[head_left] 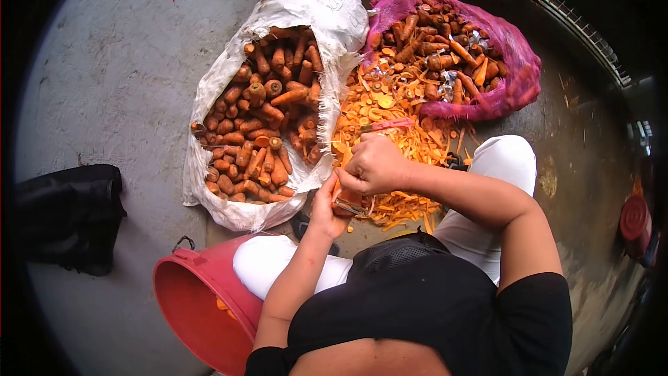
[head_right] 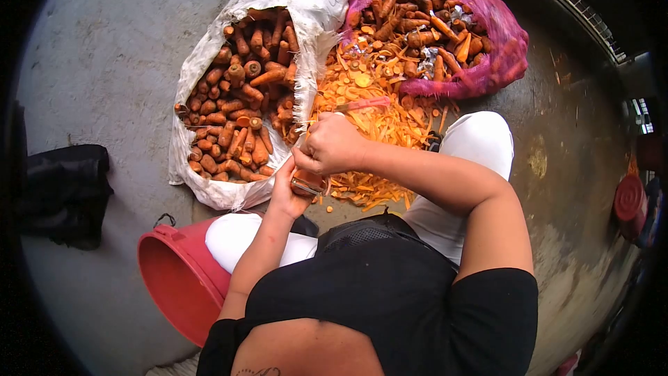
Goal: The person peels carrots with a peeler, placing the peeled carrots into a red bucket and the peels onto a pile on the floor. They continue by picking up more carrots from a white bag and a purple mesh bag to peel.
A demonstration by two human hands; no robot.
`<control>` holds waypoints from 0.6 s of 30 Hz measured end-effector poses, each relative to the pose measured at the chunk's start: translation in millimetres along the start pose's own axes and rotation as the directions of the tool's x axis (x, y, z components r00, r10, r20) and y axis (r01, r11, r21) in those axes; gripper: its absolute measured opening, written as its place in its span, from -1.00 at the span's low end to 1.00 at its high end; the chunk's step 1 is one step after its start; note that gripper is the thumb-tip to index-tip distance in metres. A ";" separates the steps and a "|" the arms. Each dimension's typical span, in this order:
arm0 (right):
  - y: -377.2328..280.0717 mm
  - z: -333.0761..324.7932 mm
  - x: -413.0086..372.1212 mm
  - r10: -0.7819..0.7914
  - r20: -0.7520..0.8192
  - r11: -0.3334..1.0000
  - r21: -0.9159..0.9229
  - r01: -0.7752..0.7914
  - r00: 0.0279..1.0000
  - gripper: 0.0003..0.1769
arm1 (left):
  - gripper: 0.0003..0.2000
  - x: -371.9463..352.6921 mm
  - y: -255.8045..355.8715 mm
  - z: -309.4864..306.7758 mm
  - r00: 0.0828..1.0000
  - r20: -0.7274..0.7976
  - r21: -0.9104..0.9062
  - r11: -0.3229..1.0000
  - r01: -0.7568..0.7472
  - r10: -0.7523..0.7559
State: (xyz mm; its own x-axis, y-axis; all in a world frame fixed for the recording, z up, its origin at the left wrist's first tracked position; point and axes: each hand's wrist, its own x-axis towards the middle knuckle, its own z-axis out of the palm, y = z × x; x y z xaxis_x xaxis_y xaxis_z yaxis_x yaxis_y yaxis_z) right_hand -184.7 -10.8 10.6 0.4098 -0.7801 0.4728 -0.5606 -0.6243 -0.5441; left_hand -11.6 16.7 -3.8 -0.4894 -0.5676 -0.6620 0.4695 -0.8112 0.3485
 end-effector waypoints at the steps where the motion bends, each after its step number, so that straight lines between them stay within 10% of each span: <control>1: 3.7 2.3 0.0 -0.009 -0.011 1.000 -0.004 0.009 1.000 -0.58 | -0.61 -0.1 -0.2 -0.4 1.000 -0.004 0.003 1.000 -0.001 0.001; 5: 19.9 3.5 6.2 0.027 -0.018 1.000 -0.010 -0.028 0.999 -0.58 | -0.60 -0.9 1.1 1.6 1.000 -0.002 -0.015 1.000 -0.005 0.005; 8: 68.5 -3.8 19.7 0.339 -0.101 0.929 -0.124 -0.350 0.935 -0.48 | -0.61 -7.6 3.2 -6.0 0.994 0.104 0.156 0.988 -0.004 -0.013; 12: 133.3 -27.1 10.9 0.646 0.030 0.635 -0.574 -0.516 0.762 -0.45 | -0.59 -13.4 0.1 2.3 0.993 0.114 0.144 0.990 0.005 -0.021; 16: 100.7 -22.1 19.8 0.715 0.174 0.675 -0.423 -0.604 0.677 -0.45 | -0.56 -5.4 2.4 2.2 0.997 0.083 0.133 0.991 0.001 -0.012; 18: 63.8 -14.0 19.2 0.545 0.057 0.806 -0.308 -0.505 0.836 -0.45 | -0.55 4.4 1.6 -13.9 0.989 0.146 0.103 0.995 -0.004 -0.011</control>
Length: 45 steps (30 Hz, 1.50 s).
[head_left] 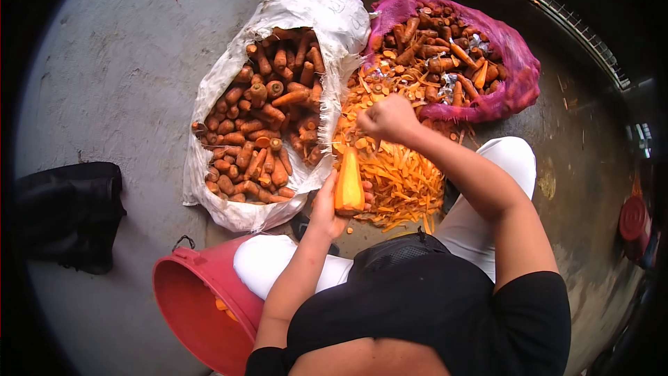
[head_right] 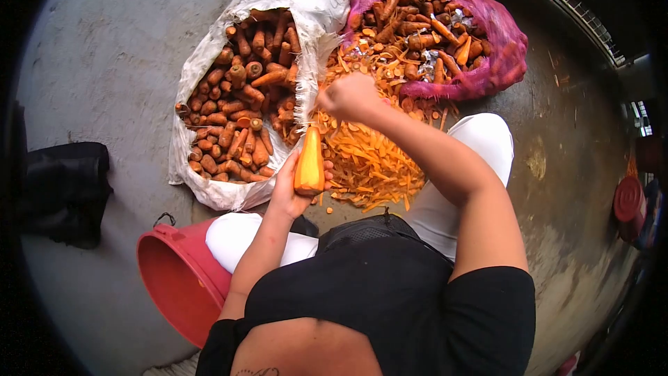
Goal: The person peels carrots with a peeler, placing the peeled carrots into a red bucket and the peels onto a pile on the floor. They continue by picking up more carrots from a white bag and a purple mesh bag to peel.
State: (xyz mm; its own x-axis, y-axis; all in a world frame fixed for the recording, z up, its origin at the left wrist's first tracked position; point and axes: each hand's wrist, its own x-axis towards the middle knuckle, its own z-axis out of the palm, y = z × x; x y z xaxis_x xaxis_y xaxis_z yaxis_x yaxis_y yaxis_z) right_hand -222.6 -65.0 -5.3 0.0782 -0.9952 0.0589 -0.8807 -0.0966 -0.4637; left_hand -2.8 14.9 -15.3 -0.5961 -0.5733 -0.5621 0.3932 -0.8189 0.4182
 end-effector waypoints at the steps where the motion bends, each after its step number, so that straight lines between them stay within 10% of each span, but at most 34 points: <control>1: -14.2 -3.2 -11.8 -0.120 -0.049 0.989 0.085 0.124 0.992 -0.51 | -0.56 1.3 0.8 2.0 0.998 -0.066 -0.024 1.000 -0.005 0.003; 5: -49.9 -2.7 -49.4 -0.454 -0.161 0.867 0.147 0.476 0.877 -0.58 | -0.58 4.7 2.4 8.7 0.978 -0.209 -0.064 0.998 0.001 -0.014; 12: -49.8 -3.5 -46.1 -0.501 -0.181 0.848 0.091 0.522 0.846 -0.54 | -0.67 1.9 -2.7 12.6 0.959 -0.275 -0.018 0.997 -0.079 0.071; 22: 57.3 -24.3 33.7 0.314 0.198 0.920 -0.304 -0.246 0.929 -0.57 | -0.60 -15.6 -5.6 17.6 0.993 -0.097 0.166 0.985 -0.052 0.069; 29: 22.3 -23.4 20.3 0.194 0.213 0.975 -0.146 -0.165 0.958 -0.50 | -0.56 -5.2 2.5 15.2 0.988 -0.139 0.022 0.997 -0.068 0.071; 33: -16.2 -13.8 -21.1 -0.380 -0.171 0.901 0.154 0.405 0.909 -0.60 | -0.59 1.4 1.0 -7.4 0.999 0.029 -0.069 0.997 -0.020 0.022; 36: -42.0 -6.2 -42.6 -0.558 -0.267 0.766 0.198 0.612 0.786 -0.58 | -0.61 -0.2 -1.0 9.1 0.976 -0.214 -0.087 0.994 -0.059 0.039; 42: -42.0 0.3 -40.1 -0.582 -0.270 0.753 0.178 0.634 0.767 -0.57 | -0.61 0.5 -4.8 5.5 0.981 -0.185 -0.067 0.996 -0.066 0.052; 45: -9.5 2.1 -8.8 -0.340 -0.172 0.935 0.045 0.353 0.924 -0.51 | -0.56 -9.3 -0.6 7.7 0.995 -0.098 0.056 0.998 0.008 -0.002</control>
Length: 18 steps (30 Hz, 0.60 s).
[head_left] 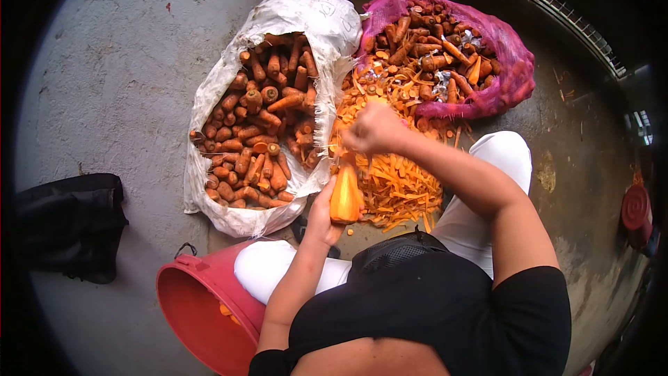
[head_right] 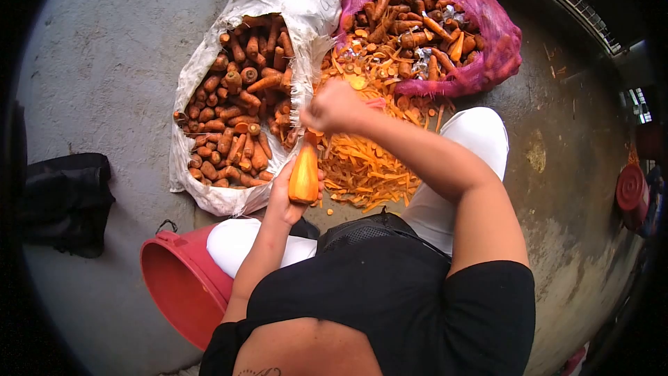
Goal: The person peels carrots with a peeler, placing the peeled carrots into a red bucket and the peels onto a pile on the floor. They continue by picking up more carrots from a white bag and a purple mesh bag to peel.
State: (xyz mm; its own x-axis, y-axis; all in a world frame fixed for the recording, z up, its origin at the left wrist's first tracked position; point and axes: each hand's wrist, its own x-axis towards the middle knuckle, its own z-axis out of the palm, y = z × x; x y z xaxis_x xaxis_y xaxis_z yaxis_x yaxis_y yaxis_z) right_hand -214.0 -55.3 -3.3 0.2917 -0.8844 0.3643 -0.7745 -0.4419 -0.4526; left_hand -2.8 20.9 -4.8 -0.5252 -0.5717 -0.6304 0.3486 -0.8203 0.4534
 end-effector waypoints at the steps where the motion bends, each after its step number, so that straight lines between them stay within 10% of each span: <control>1: 21.0 -3.3 8.1 0.112 0.058 0.992 -0.066 -0.108 0.992 -0.45 | -0.54 -4.0 -0.1 -0.3 0.999 0.040 0.070 0.997 0.026 -0.029; 5: 79.0 -9.4 12.1 0.527 0.080 0.806 -0.362 -0.468 0.846 -0.46 | -0.47 -9.0 0.4 12.9 0.990 0.126 -0.086 0.994 0.072 -0.061; 11: 59.4 16.9 5.5 0.644 0.297 0.762 -0.171 -0.624 0.705 -0.45 | -0.40 -1.7 8.2 11.9 0.996 0.094 -0.130 0.991 0.011 0.001; 18: 90.7 87.6 -58.5 0.485 0.702 0.874 -0.360 -0.327 0.522 -0.45 | -0.32 5.2 12.3 -0.1 0.932 0.359 -0.254 0.966 0.053 0.043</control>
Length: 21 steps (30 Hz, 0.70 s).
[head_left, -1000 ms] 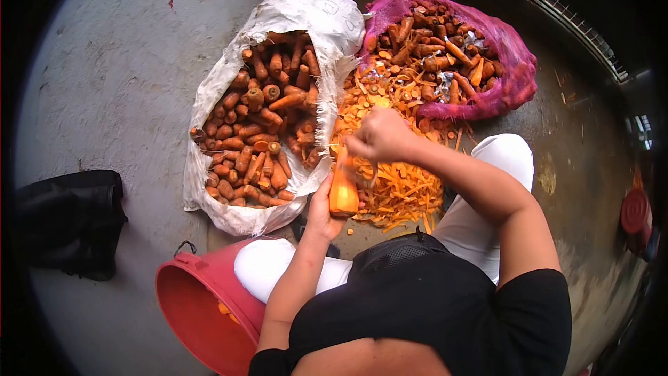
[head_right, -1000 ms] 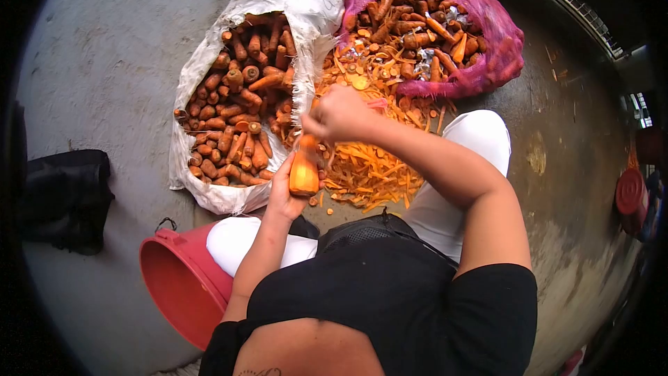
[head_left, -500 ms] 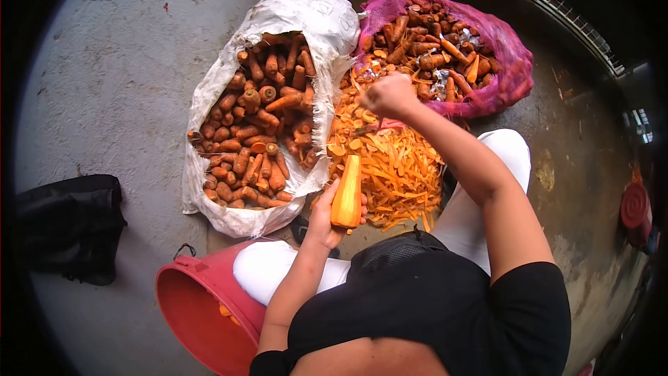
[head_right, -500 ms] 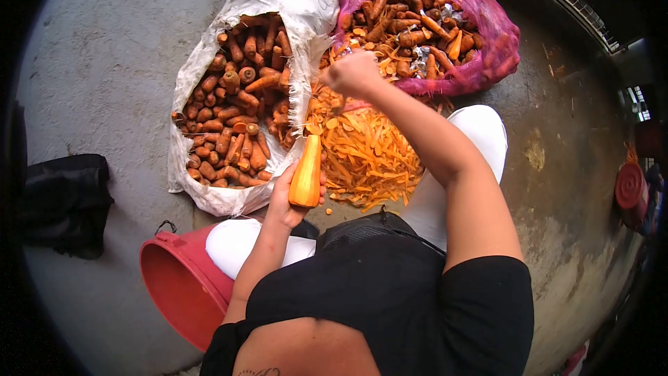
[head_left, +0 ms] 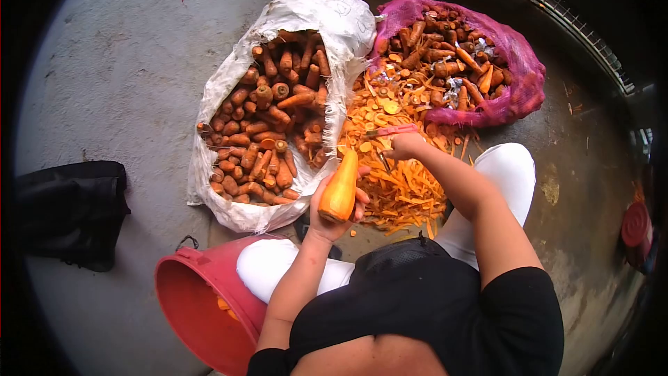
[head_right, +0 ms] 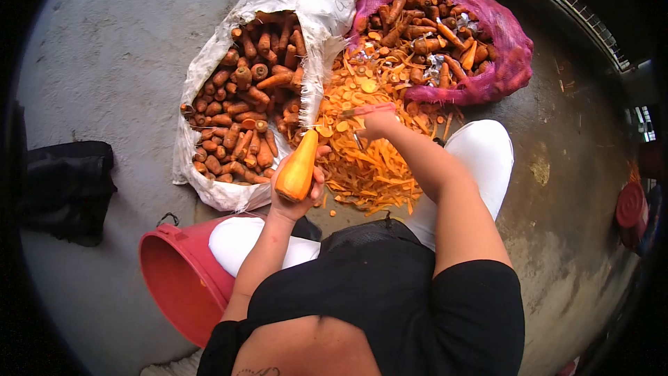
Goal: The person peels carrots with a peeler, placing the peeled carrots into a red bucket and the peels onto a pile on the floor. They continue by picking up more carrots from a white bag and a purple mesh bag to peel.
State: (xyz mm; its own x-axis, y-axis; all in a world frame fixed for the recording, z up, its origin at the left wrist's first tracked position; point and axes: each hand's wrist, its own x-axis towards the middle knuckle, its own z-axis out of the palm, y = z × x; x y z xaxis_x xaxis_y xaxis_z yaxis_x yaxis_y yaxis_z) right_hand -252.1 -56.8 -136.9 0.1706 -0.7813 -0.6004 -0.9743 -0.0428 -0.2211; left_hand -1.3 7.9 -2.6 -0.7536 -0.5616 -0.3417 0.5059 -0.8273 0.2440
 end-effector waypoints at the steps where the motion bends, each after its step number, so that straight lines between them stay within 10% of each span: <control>1: 3.5 13.5 8.5 0.003 0.102 1.000 0.003 -0.003 0.995 -0.47 | -0.32 0.4 1.2 -1.3 1.000 0.027 -0.013 1.000 -0.007 0.007; 6: 8.1 61.6 30.1 0.003 -0.018 1.000 -0.007 -0.003 1.000 -0.54 | -0.40 7.7 5.9 -15.1 0.999 0.014 0.036 0.998 -0.044 0.044; 10: 11.9 74.6 44.2 0.024 -0.352 1.000 0.010 -0.022 0.936 -0.62 | -0.66 16.9 3.1 -22.3 0.889 -0.405 0.077 0.977 -0.201 0.215; 21: 25.3 74.0 86.7 0.096 -0.396 0.995 0.007 -0.102 0.913 -0.64 | -0.65 26.7 13.5 -28.6 0.824 -0.267 0.624 0.741 -0.248 0.500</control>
State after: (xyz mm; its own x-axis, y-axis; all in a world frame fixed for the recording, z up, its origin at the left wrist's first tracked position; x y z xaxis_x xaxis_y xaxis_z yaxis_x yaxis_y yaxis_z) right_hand -251.1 -79.6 -251.5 0.0040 -0.9642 -0.2652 -0.9856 0.0410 -0.1639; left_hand -2.6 -18.6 -34.4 -0.2558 -0.8792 -0.4019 0.2997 -0.4674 0.8317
